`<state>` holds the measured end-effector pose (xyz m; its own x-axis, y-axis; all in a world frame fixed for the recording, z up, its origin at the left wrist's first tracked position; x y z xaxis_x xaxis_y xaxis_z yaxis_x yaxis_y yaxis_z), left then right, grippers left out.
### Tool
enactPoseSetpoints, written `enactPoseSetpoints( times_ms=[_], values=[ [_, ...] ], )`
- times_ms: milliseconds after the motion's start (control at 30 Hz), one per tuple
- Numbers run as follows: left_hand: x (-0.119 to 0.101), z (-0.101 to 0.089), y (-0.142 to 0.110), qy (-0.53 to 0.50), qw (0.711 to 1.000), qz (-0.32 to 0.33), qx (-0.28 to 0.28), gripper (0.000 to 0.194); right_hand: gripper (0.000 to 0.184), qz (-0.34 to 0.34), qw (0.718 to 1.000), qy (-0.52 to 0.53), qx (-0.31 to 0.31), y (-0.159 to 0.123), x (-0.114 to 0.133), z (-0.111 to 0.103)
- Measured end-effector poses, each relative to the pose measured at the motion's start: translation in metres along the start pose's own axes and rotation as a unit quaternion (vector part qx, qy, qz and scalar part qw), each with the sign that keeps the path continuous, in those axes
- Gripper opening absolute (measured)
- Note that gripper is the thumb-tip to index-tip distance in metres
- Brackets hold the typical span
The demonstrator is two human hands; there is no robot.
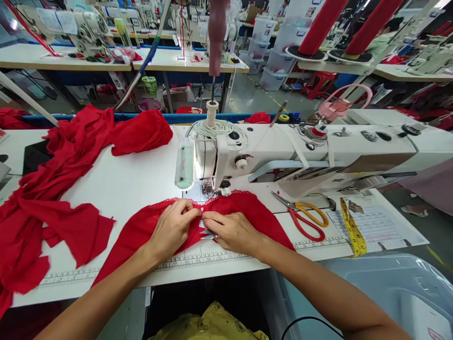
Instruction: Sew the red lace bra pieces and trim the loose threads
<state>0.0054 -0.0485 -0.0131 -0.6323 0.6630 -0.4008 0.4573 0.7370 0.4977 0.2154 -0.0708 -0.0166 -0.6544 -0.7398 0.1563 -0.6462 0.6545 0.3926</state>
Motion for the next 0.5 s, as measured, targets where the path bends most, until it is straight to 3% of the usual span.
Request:
enactPoseSetpoints(
  times_ms=[167, 333, 500],
  values=[
    [0.0024, 0.0028, 0.0037, 0.043, 0.999, 0.026, 0.015, 0.02, 0.027, -0.004, 1.0, -0.008, 0.011, 0.0015, 0.0015, -0.0012],
    [0.0027, 0.0017, 0.0023, 0.09, 0.994, 0.054, -0.004, 0.031, 0.027, 0.005, 0.999, -0.024, 0.023, 0.003, 0.0051, -0.0019],
    [0.0088, -0.0042, 0.0018, 0.049, 0.997, 0.062, -0.005, 0.029, 0.031, 0.012, 1.0, -0.022, 0.015, 0.0017, 0.0073, 0.0]
  ],
)
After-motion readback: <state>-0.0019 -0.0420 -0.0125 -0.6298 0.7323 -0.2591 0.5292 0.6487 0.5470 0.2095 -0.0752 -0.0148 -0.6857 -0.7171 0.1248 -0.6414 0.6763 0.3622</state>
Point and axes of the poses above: each hand's wrist, its own y-axis towards the middle knuckle, its own z-axis out of the palm, x = y × z, the point moved 1 cm from there along y, towards the middle knuckle, and after that the axes turned 12 degrees about -x, right-handed, at the moved point
